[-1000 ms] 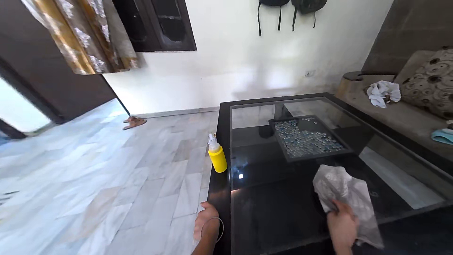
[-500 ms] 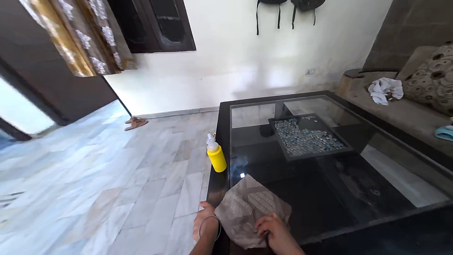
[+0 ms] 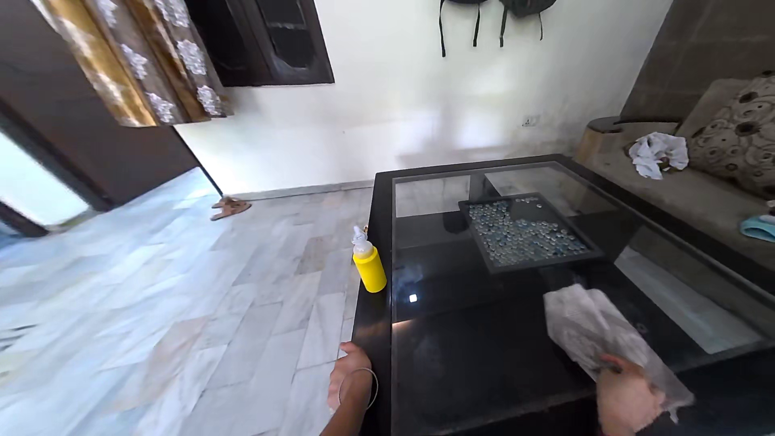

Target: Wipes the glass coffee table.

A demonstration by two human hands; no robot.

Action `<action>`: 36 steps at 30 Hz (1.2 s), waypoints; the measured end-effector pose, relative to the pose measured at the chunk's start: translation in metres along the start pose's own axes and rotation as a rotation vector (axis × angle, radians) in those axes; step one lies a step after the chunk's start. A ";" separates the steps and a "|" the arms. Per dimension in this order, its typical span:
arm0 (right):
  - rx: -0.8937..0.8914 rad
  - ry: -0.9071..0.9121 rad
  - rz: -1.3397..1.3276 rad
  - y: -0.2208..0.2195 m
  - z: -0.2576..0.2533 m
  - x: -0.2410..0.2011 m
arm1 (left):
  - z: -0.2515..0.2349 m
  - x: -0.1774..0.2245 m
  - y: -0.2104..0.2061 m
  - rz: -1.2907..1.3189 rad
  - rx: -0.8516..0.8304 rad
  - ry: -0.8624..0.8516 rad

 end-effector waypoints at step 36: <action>-0.019 -0.052 -0.023 0.006 -0.007 0.014 | 0.000 0.000 0.000 -0.011 0.006 -0.004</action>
Point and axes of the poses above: each hand's wrist, its own z-axis away from the middle knuckle, its own y-axis out of the back of the hand, x = y × z, the point moved 9 cm from there along -z, towards the middle knuckle, and after that the axes turned 10 degrees about -x, right-handed, at the moved point
